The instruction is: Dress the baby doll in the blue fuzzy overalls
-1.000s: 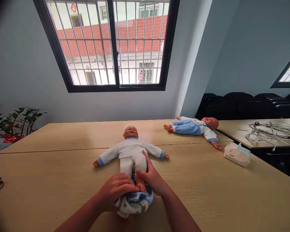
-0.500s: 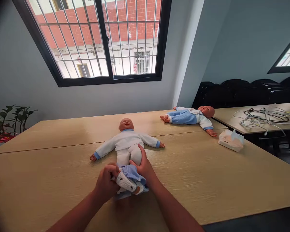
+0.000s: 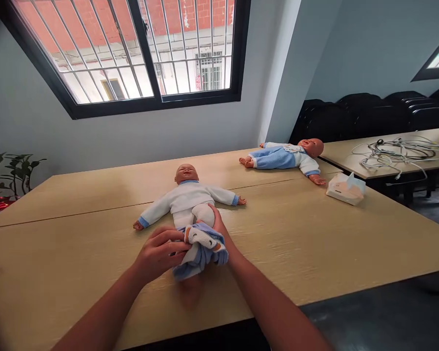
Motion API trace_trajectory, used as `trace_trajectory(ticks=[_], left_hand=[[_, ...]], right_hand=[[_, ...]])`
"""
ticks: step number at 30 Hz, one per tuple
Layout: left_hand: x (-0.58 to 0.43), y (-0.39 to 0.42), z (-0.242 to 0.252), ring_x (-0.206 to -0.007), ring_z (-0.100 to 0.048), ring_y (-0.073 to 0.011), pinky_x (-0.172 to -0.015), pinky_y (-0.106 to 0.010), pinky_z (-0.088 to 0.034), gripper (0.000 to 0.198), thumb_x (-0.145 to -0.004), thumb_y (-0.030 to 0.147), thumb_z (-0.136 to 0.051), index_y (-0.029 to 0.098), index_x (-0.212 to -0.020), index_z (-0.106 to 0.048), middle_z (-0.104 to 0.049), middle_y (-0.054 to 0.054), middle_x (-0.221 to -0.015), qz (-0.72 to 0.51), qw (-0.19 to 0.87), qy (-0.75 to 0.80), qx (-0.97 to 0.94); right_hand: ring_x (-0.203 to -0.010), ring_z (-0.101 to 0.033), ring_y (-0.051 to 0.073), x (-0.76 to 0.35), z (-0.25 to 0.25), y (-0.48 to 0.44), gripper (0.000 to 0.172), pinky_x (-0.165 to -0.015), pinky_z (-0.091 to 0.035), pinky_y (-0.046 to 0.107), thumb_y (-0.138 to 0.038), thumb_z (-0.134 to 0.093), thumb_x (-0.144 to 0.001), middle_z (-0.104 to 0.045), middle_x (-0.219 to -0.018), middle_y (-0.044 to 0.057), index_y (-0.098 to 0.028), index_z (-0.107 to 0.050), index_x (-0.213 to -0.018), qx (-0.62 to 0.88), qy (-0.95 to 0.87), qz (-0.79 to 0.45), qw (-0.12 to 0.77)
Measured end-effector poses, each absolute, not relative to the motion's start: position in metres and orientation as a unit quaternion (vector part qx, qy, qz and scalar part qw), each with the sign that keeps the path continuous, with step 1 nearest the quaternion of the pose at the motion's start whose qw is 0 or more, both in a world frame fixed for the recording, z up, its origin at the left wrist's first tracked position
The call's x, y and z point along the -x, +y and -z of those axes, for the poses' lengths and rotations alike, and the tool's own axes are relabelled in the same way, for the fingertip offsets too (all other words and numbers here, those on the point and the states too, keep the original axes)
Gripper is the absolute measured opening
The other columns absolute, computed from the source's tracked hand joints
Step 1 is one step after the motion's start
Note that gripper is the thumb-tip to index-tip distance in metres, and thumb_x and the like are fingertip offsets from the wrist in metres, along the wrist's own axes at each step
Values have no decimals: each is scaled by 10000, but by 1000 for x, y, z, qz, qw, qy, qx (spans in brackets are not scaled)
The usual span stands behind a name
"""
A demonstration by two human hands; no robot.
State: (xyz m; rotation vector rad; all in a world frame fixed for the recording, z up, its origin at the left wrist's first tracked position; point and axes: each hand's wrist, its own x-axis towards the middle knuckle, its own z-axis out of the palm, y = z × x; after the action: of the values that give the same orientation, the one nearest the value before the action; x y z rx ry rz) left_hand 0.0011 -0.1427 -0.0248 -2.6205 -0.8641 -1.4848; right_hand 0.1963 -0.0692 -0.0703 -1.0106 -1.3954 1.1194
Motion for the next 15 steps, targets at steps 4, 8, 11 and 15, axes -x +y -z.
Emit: trace_trajectory(ticks=[4,8,11,15], left_hand=[[-4,-144,33,-902,-631,-185,-816,-334,-577,226,-858,127,-741,262,-1037,-720,-690,-55,-1101,432,19,-359,827],[-14,-146,43,-1111,-639,-277,-922,-410,-590,415,-738,166,-787,233,-1124,-648,-631,-105,-1256,370,-14,-426,826],[-19,-145,49,-1152,-636,-310,-925,-441,-595,486,-736,214,-764,213,-1184,-575,-593,-138,-1286,352,-26,-477,805],[-14,-139,54,-1106,-635,-290,-924,-432,-585,446,-815,245,-695,218,-1235,-547,-594,-122,-1213,371,-23,-487,790]], right_hand=[[-1206,-661,325,-195,64,-71,811,-1046,-545,452,-443,-763,-823,-647,-1394,145,-187,-437,-1520,434,-548,-518,493],[-1122,-684,298,-191,60,-77,781,-1009,-566,440,-452,-773,-799,-694,-1279,110,-218,-459,-1475,439,-530,-534,491],[-1179,-657,285,-189,56,-84,723,-1062,-536,423,-423,-791,-786,-689,-1295,94,-237,-503,-1423,406,-536,-556,488],[-1270,-625,272,-195,48,-87,746,-1114,-495,407,-535,-752,-861,-662,-1383,79,-260,-476,-1497,335,-540,-636,438]])
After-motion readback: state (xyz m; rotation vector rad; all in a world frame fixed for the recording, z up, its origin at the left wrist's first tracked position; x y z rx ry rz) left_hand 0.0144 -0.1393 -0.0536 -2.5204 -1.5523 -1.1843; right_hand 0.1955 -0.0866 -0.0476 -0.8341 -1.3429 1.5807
